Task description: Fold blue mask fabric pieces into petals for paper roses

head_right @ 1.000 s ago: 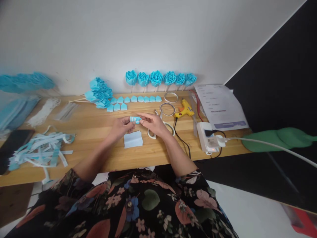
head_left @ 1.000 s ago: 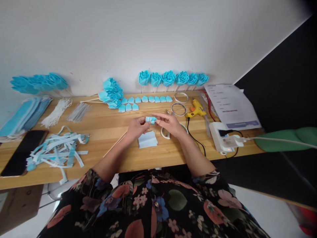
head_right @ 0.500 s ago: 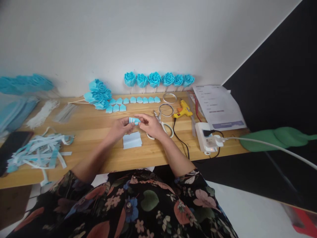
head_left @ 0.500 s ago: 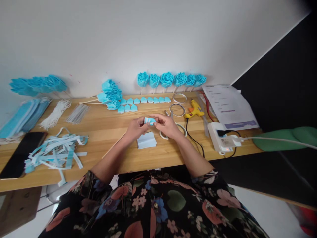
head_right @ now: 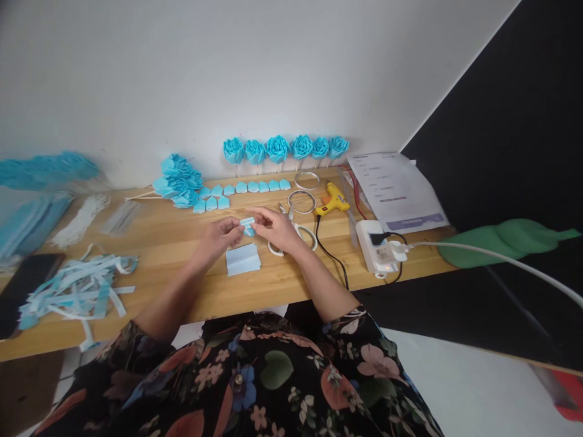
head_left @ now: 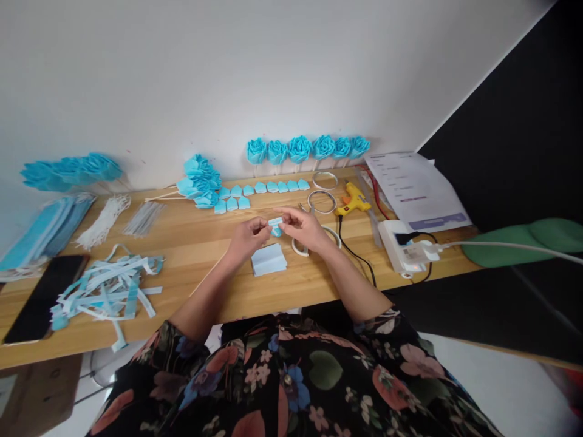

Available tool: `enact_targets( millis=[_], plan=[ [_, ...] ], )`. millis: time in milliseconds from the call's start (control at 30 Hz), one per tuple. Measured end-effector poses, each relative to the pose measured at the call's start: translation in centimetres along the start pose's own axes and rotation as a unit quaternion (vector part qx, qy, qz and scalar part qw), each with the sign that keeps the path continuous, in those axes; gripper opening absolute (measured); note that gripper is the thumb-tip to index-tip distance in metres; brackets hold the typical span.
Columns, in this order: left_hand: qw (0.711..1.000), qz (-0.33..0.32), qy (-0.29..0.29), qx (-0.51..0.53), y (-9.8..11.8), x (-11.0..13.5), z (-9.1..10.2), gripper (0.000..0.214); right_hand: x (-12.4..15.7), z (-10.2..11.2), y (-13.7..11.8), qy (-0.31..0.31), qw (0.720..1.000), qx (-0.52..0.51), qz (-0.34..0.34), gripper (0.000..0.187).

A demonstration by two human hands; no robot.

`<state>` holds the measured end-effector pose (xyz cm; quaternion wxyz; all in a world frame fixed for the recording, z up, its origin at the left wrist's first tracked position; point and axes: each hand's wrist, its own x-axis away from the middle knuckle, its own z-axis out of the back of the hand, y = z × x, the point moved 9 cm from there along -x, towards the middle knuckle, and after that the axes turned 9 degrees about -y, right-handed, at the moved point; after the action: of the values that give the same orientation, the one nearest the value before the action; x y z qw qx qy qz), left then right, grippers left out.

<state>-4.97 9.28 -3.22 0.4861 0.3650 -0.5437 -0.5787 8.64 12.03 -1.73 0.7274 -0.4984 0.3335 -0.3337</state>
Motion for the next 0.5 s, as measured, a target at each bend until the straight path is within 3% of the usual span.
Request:
enact_targets(
  millis=[233,500],
  plan=[
    [0.999,-0.029,0.016,-0.035,0.41,0.0,0.09,0.021,-0.02,-0.75,-0.21,-0.026,0.999,0.046,0.004,0.046],
    [0.999,0.009,0.033,0.036,-0.27,-0.03,0.37,0.022,-0.03,-0.27,0.56,-0.032,0.998,-0.052,-0.007,0.048]
  ],
)
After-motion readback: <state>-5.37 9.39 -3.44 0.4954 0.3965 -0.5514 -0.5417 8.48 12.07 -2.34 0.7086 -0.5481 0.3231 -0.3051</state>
